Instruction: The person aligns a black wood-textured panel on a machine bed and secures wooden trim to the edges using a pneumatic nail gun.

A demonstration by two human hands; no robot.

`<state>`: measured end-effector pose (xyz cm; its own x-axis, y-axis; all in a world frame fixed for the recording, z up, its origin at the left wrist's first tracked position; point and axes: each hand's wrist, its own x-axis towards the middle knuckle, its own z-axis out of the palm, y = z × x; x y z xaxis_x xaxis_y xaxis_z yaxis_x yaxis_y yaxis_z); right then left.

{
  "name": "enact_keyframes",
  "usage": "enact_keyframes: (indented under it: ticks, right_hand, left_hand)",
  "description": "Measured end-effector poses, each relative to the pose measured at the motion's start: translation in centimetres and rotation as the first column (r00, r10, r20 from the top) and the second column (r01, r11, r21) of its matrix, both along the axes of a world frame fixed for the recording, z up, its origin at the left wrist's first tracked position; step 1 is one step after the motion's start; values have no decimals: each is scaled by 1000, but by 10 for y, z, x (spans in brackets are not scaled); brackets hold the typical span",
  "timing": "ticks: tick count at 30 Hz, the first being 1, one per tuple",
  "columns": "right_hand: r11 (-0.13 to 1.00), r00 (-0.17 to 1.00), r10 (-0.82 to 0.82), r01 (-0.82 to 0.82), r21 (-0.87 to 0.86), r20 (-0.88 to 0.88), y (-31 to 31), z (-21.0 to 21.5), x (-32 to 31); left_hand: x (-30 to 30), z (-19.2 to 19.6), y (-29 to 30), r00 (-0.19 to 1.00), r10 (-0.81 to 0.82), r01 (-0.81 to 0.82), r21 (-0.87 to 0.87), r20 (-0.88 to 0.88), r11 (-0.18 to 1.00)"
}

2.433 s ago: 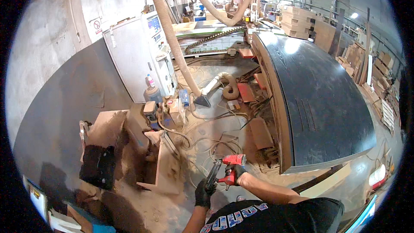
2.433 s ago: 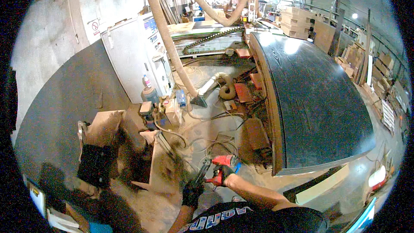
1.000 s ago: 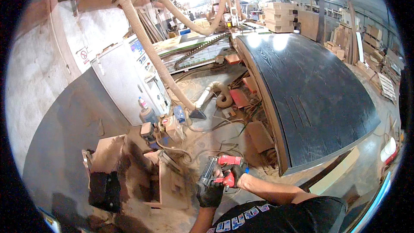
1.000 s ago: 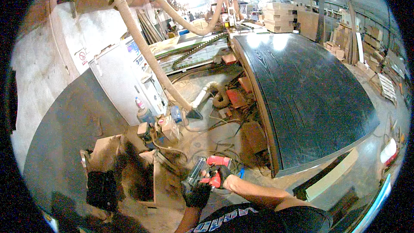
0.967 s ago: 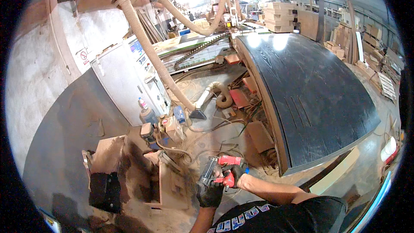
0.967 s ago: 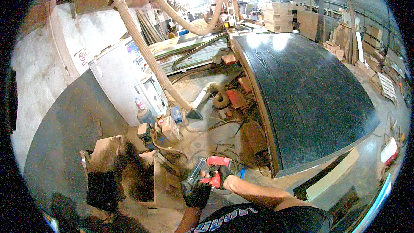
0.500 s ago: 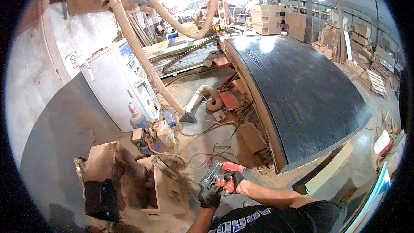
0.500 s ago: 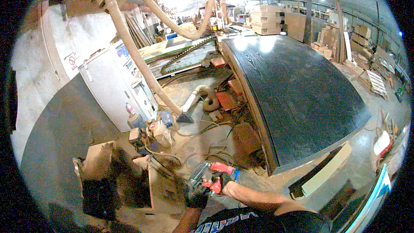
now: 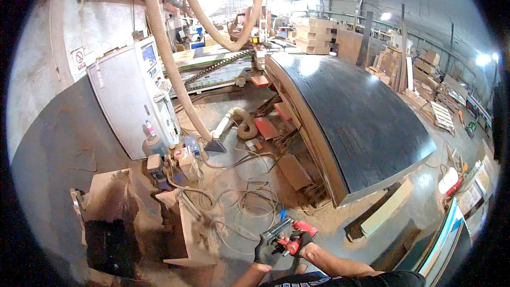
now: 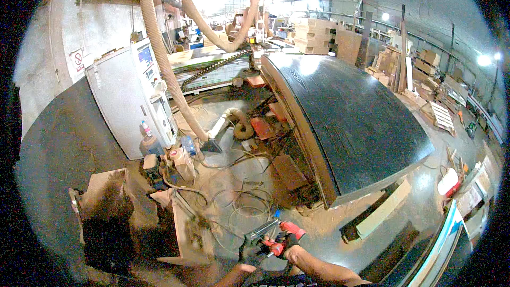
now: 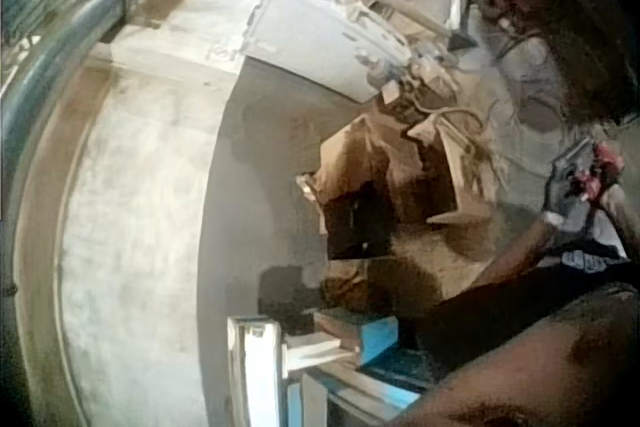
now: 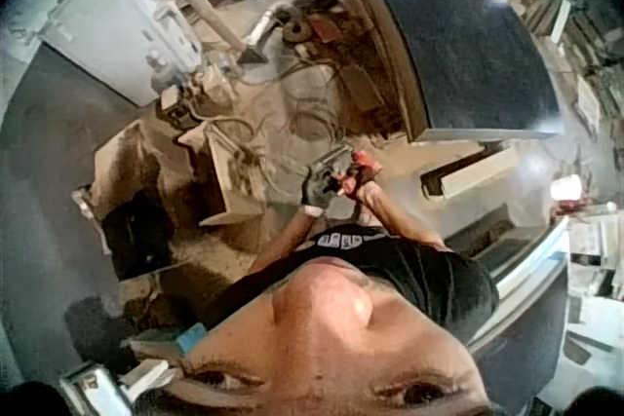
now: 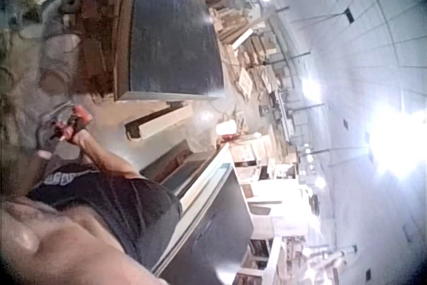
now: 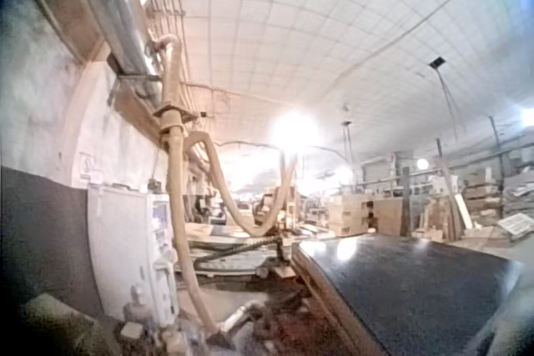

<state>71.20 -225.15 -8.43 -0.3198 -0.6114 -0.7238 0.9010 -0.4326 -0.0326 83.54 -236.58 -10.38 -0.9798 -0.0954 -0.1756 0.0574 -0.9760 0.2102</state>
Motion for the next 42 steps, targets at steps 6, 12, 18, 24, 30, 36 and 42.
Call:
enact_keyframes:
  ticks: [6,12,18,24,30,36,42]
  right_hand:
    - [978,991,-22,48,-202,128,54,-33,3]
    - [916,914,-402,402,-11,-57,100,-3,20]
    - [905,909,-409,415,97,-76,155,52,32]
    - [908,913,-399,407,100,-92,218,30,32]
    - [905,915,-397,404,134,-75,249,0,32]
    - [879,894,-447,443,177,-21,252,6,31]
    - [893,906,-420,422,158,-48,274,-43,9]
  left_hand:
    - [-5,10,28,997,-79,77,-79,-23,994]
    - [-20,20,73,967,-254,254,-25,-3,967]
    - [-30,12,130,942,-334,334,-14,-29,943]
    - [-31,10,177,898,-438,440,103,-44,892]
    - [-31,14,203,894,-448,447,20,26,894]
    - [-28,-2,198,839,-478,535,-230,262,813]
    - [-35,-15,178,774,-482,609,-271,410,746]
